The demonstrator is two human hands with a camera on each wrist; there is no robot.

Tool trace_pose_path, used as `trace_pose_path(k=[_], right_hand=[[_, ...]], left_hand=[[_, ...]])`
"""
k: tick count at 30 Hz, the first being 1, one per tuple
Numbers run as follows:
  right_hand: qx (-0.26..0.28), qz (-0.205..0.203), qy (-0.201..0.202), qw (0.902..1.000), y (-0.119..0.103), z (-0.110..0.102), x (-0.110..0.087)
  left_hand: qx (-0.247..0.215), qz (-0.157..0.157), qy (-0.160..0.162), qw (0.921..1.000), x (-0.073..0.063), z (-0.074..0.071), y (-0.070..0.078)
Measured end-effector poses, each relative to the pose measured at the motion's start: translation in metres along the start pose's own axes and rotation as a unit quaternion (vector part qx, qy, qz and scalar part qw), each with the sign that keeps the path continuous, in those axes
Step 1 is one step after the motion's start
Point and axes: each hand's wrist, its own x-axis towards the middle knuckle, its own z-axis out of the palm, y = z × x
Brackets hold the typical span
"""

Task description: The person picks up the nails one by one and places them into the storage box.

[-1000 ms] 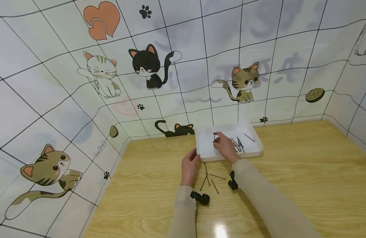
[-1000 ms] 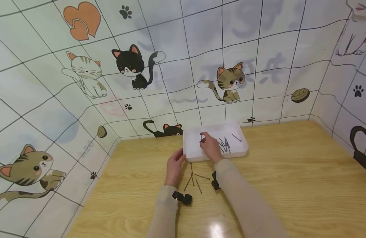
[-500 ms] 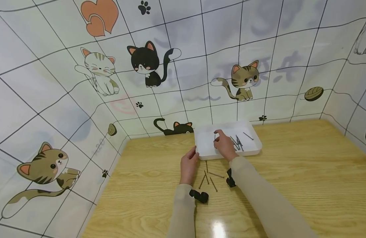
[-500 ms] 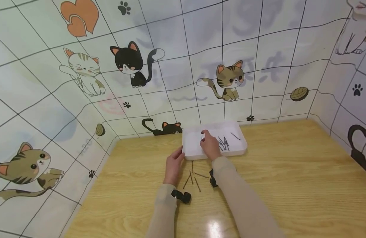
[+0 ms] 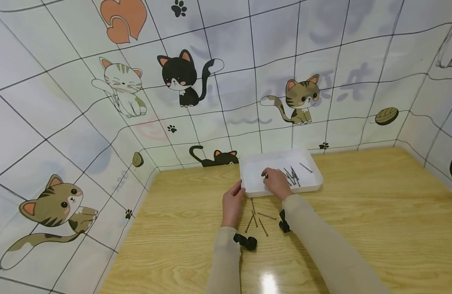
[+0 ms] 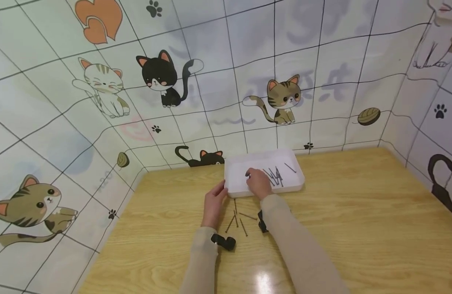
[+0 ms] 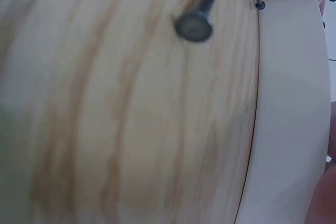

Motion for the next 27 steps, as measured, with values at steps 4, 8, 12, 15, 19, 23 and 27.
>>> trace_pose_path(k=[4, 8, 12, 15, 19, 23, 27], right_hand=[[-0.024, 0.003, -0.009, 0.9997, 0.001, 0.0011, 0.0006], [-0.026, 0.013, -0.018, 0.9994, 0.0007, 0.0018, 0.0017], [-0.027, 0.016, -0.032, 0.999, 0.0001, 0.0021, 0.0032], [-0.021, 0.016, -0.04, 0.9989, -0.0002, 0.0021, 0.0032], [-0.014, 0.022, -0.046, 0.9986, 0.0003, 0.0027, 0.0039], [-0.018, 0.026, -0.042, 0.9986, 0.0014, 0.0033, 0.0053], [-0.017, 0.031, -0.046, 0.9983, 0.0015, 0.0035, 0.0065]], left_hand=[[0.006, -0.006, 0.0, 1.0, 0.0, 0.0007, 0.001], [0.012, -0.003, 0.003, 0.9999, 0.0003, 0.0012, 0.0013], [0.012, -0.002, 0.005, 0.9999, -0.0003, 0.0007, 0.0007], [0.015, -0.008, 0.005, 0.9998, -0.0011, 0.0, 0.0001], [0.014, -0.011, 0.003, 0.9998, -0.0015, -0.0004, -0.0002], [0.009, -0.001, 0.001, 1.0, -0.0014, -0.0001, 0.0003], [0.008, 0.004, 0.0, 1.0, -0.0015, -0.0001, 0.0015]])
